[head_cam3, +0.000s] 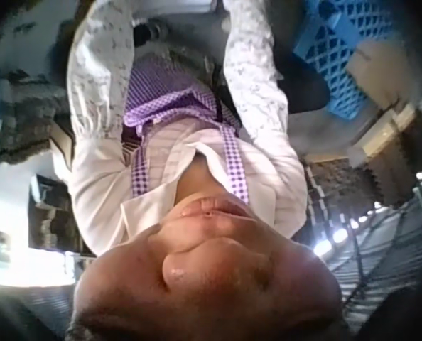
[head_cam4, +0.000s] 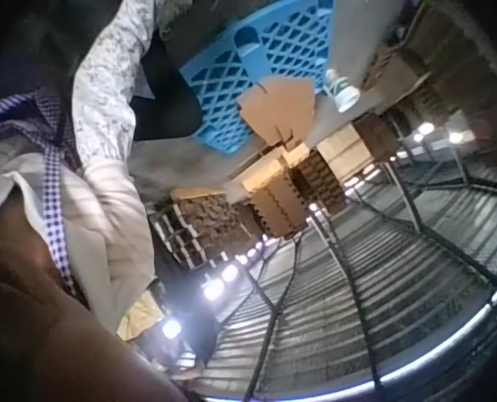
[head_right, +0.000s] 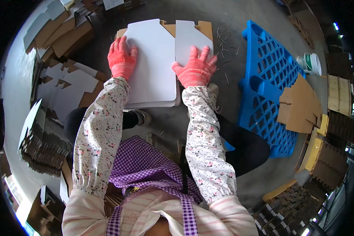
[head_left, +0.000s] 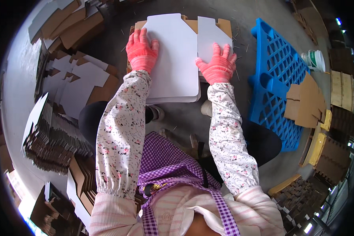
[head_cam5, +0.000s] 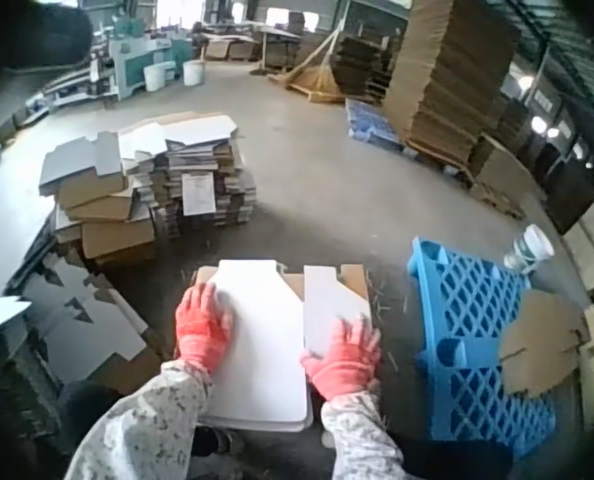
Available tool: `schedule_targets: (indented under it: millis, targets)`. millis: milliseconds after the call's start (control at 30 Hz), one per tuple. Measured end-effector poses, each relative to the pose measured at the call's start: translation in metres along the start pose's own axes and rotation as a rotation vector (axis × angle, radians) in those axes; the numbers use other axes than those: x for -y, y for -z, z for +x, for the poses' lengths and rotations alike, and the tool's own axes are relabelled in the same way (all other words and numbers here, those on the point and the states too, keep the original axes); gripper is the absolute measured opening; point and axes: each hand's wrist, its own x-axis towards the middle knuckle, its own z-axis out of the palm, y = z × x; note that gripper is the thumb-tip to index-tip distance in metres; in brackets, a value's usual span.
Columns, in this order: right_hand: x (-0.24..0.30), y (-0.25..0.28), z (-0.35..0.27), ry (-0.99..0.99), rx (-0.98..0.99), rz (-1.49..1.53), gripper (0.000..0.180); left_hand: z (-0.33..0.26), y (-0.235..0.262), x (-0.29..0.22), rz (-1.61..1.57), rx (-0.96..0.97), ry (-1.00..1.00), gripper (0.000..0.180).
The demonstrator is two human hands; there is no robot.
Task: The person picks up white and brown cardboard pieces, aligns them on a wooden stool, and stacks the assembled units onto a blue plastic pallet.
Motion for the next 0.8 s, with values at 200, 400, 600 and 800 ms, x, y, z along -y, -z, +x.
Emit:
schedule_targets:
  millis: [200,400,600,800]
  targets:
    - [-0.001,0.009,0.000,0.000,0.040,0.011,0.083,0.002,0.002,0.003,-0.058,-0.016,-0.004,0.045]
    - [0.002,0.006,-0.002,-0.028,0.051,-0.004,0.083,-0.001,0.005,0.005,-0.077,-0.016,-0.028,0.043]
    - [0.016,0.007,0.001,-0.035,0.093,-0.046,0.081,0.004,0.017,0.007,0.050,-0.007,-0.132,0.045]
    - [-0.030,0.016,-0.003,0.061,-0.022,0.021,0.076,-0.013,-0.004,-0.087,-0.265,0.177,-0.800,0.039]
